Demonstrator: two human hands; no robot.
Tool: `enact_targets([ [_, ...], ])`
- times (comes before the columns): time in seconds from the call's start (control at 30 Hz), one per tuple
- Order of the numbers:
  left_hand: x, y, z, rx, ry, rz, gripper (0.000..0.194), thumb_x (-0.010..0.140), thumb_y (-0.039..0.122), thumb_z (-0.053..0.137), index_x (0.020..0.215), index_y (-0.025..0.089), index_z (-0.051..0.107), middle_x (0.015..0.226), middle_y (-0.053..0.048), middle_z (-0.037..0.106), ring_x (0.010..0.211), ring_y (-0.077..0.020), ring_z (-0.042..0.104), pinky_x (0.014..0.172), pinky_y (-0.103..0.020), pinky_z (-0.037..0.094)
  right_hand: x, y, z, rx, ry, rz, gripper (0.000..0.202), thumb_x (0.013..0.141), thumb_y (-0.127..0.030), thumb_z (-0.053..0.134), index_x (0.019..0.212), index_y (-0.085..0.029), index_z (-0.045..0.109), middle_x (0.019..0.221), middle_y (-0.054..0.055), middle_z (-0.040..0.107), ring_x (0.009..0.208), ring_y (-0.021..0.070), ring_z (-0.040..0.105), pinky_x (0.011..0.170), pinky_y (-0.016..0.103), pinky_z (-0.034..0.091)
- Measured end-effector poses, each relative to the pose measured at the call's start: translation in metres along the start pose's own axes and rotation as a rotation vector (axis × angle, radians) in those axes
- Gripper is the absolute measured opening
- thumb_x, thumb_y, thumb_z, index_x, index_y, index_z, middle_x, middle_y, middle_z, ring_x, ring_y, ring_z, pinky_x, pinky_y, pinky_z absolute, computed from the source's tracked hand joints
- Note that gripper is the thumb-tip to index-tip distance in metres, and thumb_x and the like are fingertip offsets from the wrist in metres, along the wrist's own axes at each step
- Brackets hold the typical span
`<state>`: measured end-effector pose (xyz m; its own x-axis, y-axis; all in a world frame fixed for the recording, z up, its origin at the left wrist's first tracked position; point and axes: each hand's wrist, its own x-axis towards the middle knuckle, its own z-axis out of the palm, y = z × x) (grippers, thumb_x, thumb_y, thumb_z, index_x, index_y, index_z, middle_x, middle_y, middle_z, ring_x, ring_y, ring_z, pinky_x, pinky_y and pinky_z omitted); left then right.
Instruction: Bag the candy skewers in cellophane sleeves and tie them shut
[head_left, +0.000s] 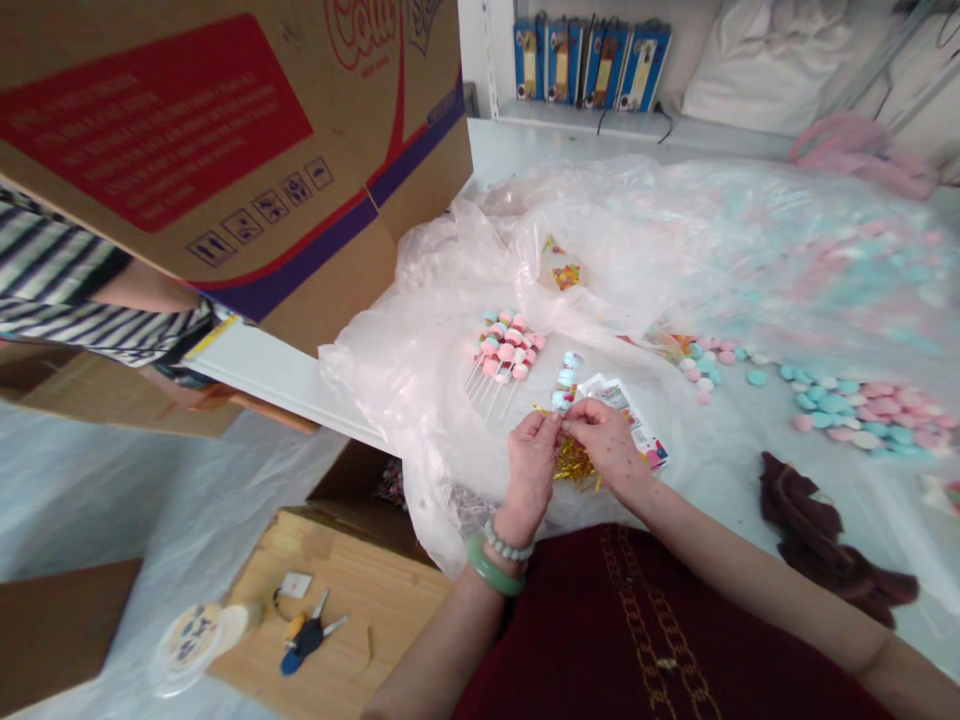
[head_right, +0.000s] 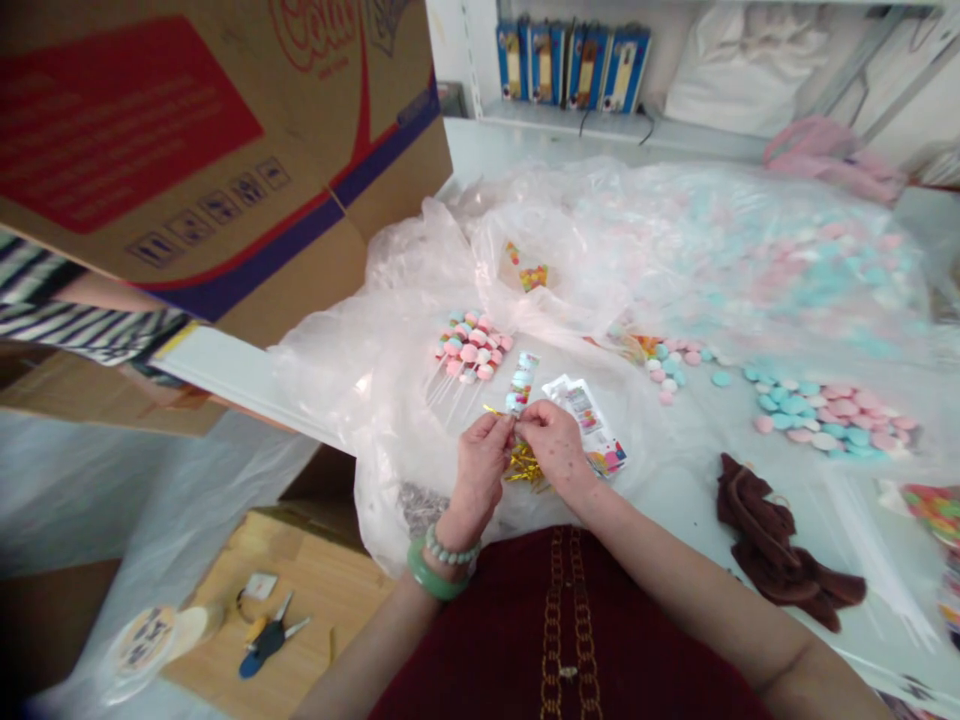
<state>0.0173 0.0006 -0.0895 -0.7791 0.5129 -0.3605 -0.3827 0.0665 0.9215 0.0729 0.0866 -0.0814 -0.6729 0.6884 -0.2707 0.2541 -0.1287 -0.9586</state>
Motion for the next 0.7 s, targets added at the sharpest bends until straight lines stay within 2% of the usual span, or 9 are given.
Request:
enact_targets([
  [0.1, -0.002, 0.007, -0.006, -0.043, -0.067, -0.022, 0.039, 0.071, 0.045, 0.065, 0.057, 0.017, 0.041, 0.049, 0.007, 0.037, 0.043, -0.0036, 0.028, 0.042, -0.018, 0.020, 0.001, 0.001, -0.007, 0.262, -0.142, 0.148, 0.021, 0.055, -0.025, 0.069, 0.073, -0.018, 0.060, 0.051, -0.008, 0.047, 0.048, 0.0090, 0.038, 0.048, 0.024, 0.028],
  [0.2, -0.002, 0.021, -0.017, -0.066, -0.369, -0.223, 0.041, 0.067, 0.049, 0.070, 0.059, 0.015, 0.048, 0.047, 0.007, 0.038, 0.039, -0.0022, 0.025, 0.039, -0.018, 0.014, -0.001, 0.000, -0.022, 0.279, -0.397, 0.120, 0.039, 0.057, -0.023, 0.072, 0.095, -0.019, 0.065, 0.065, -0.004, 0.059, 0.057, 0.0117, 0.051, 0.058, 0.026, 0.040],
  [0.27, 0.000, 0.031, -0.026, -0.027, -0.625, -0.366, 0.040, 0.060, 0.048, 0.077, 0.066, 0.012, 0.058, 0.050, 0.005, 0.046, 0.038, -0.0018, 0.028, 0.038, -0.019, 0.011, -0.007, -0.003, -0.032, 0.079, -0.547, -0.080, 0.034, 0.066, -0.028, 0.071, 0.099, -0.021, 0.066, 0.075, 0.000, 0.064, 0.067, 0.0161, 0.059, 0.067, 0.032, 0.046],
  [0.37, 0.004, 0.048, -0.039, 0.079, -0.860, -0.455, 0.040, 0.053, 0.045, 0.081, 0.068, 0.011, 0.066, 0.051, 0.001, 0.053, 0.037, -0.0034, 0.034, 0.036, -0.019, 0.012, -0.026, -0.015, -0.041, -0.238, -0.574, -0.408, 0.013, 0.078, -0.031, 0.062, 0.087, -0.023, 0.067, 0.080, 0.004, 0.066, 0.075, 0.0194, 0.060, 0.072, 0.036, 0.047],
  [0.5, 0.004, 0.082, -0.049, 0.293, -1.014, -0.326, 0.028, 0.058, 0.039, 0.078, 0.053, 0.015, 0.064, 0.043, 0.002, 0.047, 0.038, -0.0069, 0.034, 0.039, -0.022, 0.021, -0.056, -0.042, -0.044, -0.602, -0.552, -0.773, 0.016, 0.087, -0.022, 0.051, 0.079, -0.020, 0.065, 0.075, 0.007, 0.065, 0.073, 0.0196, 0.056, 0.072, 0.036, 0.043],
  [0.57, -0.001, 0.097, -0.046, 0.453, -1.034, -0.156, 0.021, 0.059, 0.032, 0.077, 0.050, 0.017, 0.064, 0.045, 0.002, 0.049, 0.041, -0.0092, 0.037, 0.043, -0.023, 0.026, -0.062, -0.056, -0.045, -0.953, -0.586, -1.069, 0.024, 0.089, -0.012, 0.043, 0.082, -0.017, 0.065, 0.075, 0.009, 0.065, 0.071, 0.0192, 0.055, 0.069, 0.035, 0.041],
  [0.6, -0.005, 0.101, -0.042, 0.540, -0.985, -0.039, 0.019, 0.060, 0.027, 0.075, 0.049, 0.017, 0.063, 0.046, 0.002, 0.048, 0.043, -0.0100, 0.038, 0.045, -0.024, 0.028, -0.060, -0.063, -0.045, -1.107, -0.600, -1.171, 0.026, 0.088, -0.008, 0.041, 0.083, -0.016, 0.065, 0.075, 0.009, 0.065, 0.069, 0.0191, 0.054, 0.067, 0.034, 0.040],
  [0.63, -0.009, 0.103, -0.036, 0.619, -0.876, 0.097, 0.019, 0.061, 0.021, 0.073, 0.047, 0.018, 0.061, 0.047, 0.002, 0.047, 0.045, -0.0106, 0.039, 0.047, -0.024, 0.029, -0.055, -0.069, -0.045, -1.209, -0.604, -1.209, 0.027, 0.086, -0.004, 0.041, 0.081, -0.015, 0.065, 0.073, 0.010, 0.065, 0.067, 0.0191, 0.054, 0.065, 0.034, 0.038],
  [0.7, -0.018, 0.101, -0.020, 0.713, -0.524, 0.371, 0.020, 0.066, 0.011, 0.064, 0.048, 0.018, 0.057, 0.051, 0.001, 0.046, 0.051, -0.0121, 0.041, 0.054, -0.025, 0.033, -0.037, -0.080, -0.043, -1.258, -0.547, -1.120, 0.026, 0.080, -0.001, 0.043, 0.073, -0.014, 0.064, 0.067, 0.010, 0.063, 0.062, 0.0187, 0.052, 0.061, 0.033, 0.035],
])
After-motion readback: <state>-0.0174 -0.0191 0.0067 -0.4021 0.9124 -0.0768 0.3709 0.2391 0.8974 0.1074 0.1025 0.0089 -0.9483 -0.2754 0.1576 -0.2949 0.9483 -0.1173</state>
